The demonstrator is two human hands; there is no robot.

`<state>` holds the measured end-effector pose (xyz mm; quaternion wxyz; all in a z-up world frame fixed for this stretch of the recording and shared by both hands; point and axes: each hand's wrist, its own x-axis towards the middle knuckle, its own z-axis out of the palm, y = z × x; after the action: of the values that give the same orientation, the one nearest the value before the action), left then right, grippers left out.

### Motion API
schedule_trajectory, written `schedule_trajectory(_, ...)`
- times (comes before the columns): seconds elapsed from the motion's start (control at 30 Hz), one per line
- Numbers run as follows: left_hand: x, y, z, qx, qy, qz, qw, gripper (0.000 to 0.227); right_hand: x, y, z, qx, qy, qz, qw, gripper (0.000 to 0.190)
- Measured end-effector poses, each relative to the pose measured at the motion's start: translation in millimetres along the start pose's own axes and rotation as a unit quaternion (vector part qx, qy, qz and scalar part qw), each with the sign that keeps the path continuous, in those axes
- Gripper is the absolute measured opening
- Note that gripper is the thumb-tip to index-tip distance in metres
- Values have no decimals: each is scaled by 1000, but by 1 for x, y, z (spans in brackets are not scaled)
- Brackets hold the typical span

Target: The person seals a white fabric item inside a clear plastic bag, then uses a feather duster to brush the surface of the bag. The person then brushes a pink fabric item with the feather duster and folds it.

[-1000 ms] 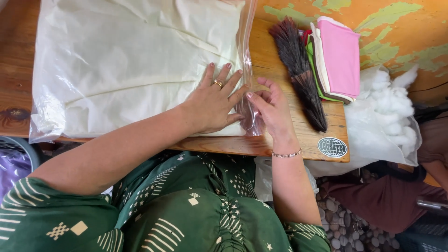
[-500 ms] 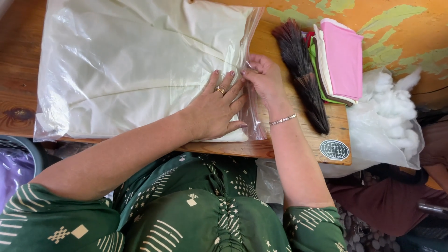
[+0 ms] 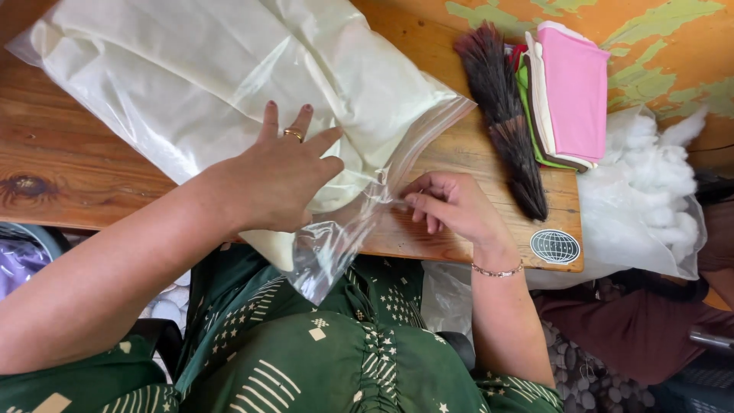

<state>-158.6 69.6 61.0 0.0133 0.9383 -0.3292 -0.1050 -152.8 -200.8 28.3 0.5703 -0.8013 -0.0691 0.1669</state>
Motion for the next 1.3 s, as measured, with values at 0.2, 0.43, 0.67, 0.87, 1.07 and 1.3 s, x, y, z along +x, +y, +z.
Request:
schedule_trajectory(0.2,-8,11,9,-10,122,-115,986,89,21,-37,-33,-197,235,-33,951,8)
schedule_trajectory(0.43,-16,37,62,96,230,-197,948,123,102,-57,-37,-371,150,-121,909,56)
schedule_trajectory(0.67,-25,49,64,110,225,-173,952,107,144,-92,35,-340,-42,25,939,108)
schedule_trajectory(0.87,-29,43,58,100,243,-154,952,108,117,-84,36,-308,59,-329,891,29)
schedule_trajectory(1.07,-24,20,14,126,255,18,959,101,24,-87,5,-212,304,-470,801,40)
schedule_trajectory(1.3,45,-21,5,102,318,55,941,91,60,-31,-65,-170,317,-226,905,48)
